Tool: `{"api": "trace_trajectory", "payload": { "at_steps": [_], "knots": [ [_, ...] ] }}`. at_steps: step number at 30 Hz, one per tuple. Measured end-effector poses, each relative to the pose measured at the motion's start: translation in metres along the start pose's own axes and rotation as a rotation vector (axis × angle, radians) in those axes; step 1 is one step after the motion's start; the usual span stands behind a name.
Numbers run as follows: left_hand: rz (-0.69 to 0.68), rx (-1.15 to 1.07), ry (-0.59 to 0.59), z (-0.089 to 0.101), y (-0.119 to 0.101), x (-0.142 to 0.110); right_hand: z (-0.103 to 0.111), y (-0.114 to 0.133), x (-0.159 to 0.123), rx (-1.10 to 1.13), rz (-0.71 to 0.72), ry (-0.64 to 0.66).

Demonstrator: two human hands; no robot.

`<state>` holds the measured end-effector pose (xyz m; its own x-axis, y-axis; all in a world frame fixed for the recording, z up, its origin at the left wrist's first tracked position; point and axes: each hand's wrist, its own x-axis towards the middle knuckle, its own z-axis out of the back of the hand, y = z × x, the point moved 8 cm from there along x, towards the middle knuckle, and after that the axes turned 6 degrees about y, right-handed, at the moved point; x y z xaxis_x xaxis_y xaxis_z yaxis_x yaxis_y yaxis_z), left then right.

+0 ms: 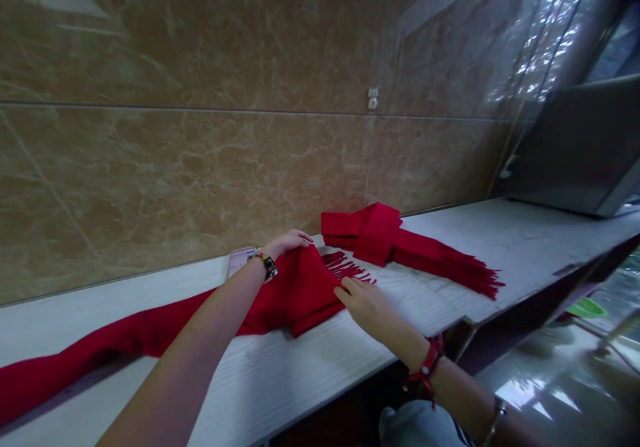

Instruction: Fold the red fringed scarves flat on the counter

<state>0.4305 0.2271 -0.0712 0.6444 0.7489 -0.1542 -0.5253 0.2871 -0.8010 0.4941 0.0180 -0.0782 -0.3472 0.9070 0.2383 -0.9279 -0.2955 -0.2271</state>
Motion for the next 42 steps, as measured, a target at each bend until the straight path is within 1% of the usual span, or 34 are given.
{"api": "trace_trajectory", "payload": {
  "at_steps": [4, 8, 10, 13, 17, 19, 22, 25, 27, 28, 30, 31, 32, 33, 35, 36, 37, 39, 42],
  "knots": [
    [0.041, 0.033, 0.024, -0.020, 0.014, 0.019, -0.021, -0.015, -0.003, 0.077, -0.103, 0.052],
    [0.058, 0.082, 0.023, -0.031, 0.025, 0.027, -0.033, -0.018, -0.006, 0.116, -0.148, 0.052],
    [0.059, 0.109, 0.004, -0.029, 0.024, 0.027, -0.034, -0.017, -0.007, 0.126, -0.149, 0.046],
    [0.052, 0.142, -0.051, -0.018, 0.017, 0.021, -0.031, -0.017, -0.008, 0.121, -0.153, 0.039],
    [0.054, 0.180, -0.111, -0.005, 0.008, 0.009, -0.026, -0.026, -0.008, 0.136, -0.209, 0.052],
    [0.060, 0.211, -0.126, -0.007, 0.008, 0.004, -0.027, -0.034, -0.008, 0.179, -0.263, 0.061],
    [0.063, 0.290, -0.140, -0.017, 0.010, 0.003, -0.035, -0.043, -0.007, 0.258, -0.329, 0.095],
    [0.020, 0.382, -0.207, -0.022, 0.004, -0.002, -0.042, -0.045, -0.006, 0.314, -0.330, 0.106],
    [-0.033, 0.428, -0.274, -0.021, -0.004, -0.020, -0.041, -0.043, -0.006, 0.330, -0.314, 0.094],
    [-0.068, 0.458, -0.306, -0.022, -0.008, -0.034, -0.040, -0.042, -0.007, 0.331, -0.311, 0.089],
    [-0.139, 0.527, -0.348, -0.027, -0.014, -0.074, -0.038, -0.041, -0.008, 0.318, -0.311, 0.092],
    [-0.202, 0.649, -0.364, -0.034, -0.018, -0.099, -0.038, -0.040, -0.008, 0.305, -0.307, 0.096],
    [-0.229, 0.748, -0.362, -0.042, -0.017, -0.123, -0.037, -0.040, -0.007, 0.290, -0.294, 0.099],
    [-0.217, 0.818, -0.350, -0.049, -0.011, -0.145, -0.037, -0.039, -0.007, 0.276, -0.273, 0.099],
    [-0.114, 0.925, -0.301, -0.060, 0.012, -0.181, -0.038, -0.038, -0.005, 0.259, -0.216, 0.092],
    [-0.051, 0.948, -0.289, -0.061, 0.026, -0.194, -0.039, -0.038, -0.004, 0.256, -0.188, 0.088],
    [-0.018, 0.952, -0.275, -0.060, 0.039, -0.204, -0.040, -0.038, -0.003, 0.260, -0.167, 0.087],
    [-0.031, 0.924, -0.266, -0.050, 0.060, -0.212, -0.042, -0.037, 0.000, 0.287, -0.141, 0.095],
    [-0.117, 0.875, -0.238, -0.020, 0.084, -0.209, -0.042, -0.023, 0.004, 0.352, -0.116, 0.137]
  ]
}}
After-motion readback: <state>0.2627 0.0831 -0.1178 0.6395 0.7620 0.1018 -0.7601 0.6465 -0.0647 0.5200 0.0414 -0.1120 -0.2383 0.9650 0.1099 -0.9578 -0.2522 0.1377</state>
